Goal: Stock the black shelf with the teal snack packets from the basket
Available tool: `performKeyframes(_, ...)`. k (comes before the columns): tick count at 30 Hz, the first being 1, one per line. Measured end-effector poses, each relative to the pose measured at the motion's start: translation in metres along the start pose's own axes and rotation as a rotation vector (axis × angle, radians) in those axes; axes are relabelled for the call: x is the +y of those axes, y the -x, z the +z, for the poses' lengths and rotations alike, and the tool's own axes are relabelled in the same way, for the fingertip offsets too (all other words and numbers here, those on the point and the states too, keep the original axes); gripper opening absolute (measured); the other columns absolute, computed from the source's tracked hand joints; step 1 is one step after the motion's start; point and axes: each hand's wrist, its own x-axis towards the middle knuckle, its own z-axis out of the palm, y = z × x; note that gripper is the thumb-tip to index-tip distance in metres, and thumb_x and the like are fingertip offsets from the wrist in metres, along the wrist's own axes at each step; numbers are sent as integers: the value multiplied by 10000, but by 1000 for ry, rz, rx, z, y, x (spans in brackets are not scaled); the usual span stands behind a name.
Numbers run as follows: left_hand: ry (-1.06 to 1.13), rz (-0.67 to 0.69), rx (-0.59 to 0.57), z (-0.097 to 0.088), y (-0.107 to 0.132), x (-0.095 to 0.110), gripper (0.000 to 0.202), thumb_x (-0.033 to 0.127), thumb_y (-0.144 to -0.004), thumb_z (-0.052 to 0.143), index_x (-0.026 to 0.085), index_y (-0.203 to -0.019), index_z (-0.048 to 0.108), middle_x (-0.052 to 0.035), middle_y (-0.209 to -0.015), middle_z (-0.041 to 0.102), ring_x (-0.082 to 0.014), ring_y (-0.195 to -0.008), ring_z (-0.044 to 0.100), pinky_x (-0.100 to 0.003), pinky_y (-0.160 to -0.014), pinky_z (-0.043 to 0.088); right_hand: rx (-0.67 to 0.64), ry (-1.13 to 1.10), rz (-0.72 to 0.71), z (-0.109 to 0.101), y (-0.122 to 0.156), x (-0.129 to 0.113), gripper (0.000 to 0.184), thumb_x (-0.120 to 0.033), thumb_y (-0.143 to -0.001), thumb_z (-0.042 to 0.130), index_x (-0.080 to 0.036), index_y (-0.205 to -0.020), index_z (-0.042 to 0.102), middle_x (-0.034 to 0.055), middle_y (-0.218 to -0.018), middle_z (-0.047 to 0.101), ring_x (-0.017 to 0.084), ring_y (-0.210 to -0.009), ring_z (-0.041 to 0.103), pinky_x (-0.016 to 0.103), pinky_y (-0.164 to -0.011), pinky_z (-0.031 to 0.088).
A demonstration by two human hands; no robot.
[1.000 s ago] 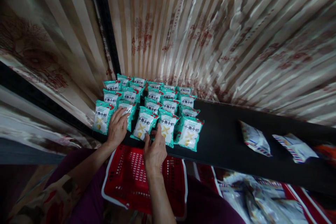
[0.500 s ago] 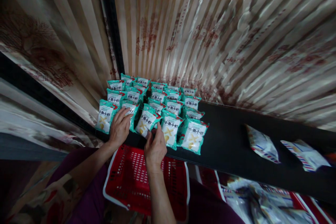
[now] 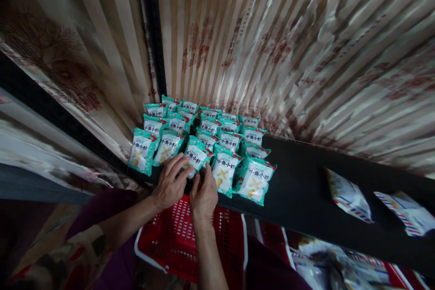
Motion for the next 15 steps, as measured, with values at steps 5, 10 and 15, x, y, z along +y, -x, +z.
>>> performKeyframes(5,-30,58,-64,13,7,8,381,148,-865,499,232,-1232,553,-117,-1387,459,-257,-1375,277,-417,-1042,403,-23,-72,49,-2,1,7,475,-361,-887,355,-113,-1260,510,177,-1145,653,261,-1013,643,415,-844,513)
performKeyframes(10,-98,8,-69,22,7,1,463,178,-850,546,307,-1292,502,-116,-1452,361,-308,-1389,227,-476,-1037,383,-59,-164,37,-4,-1,11,460,-347,-880,357,-93,-1212,549,179,-1149,655,249,-1041,636,423,-895,505)
performKeyframes(15,-104,-28,-23,23,5,0,483,184,-827,582,299,-1290,511,-93,-1497,295,-304,-1378,252,-457,-1063,344,-56,-304,100,-10,-6,10,468,-396,-891,374,-108,-1216,549,171,-1219,615,245,-1102,598,442,-949,475)
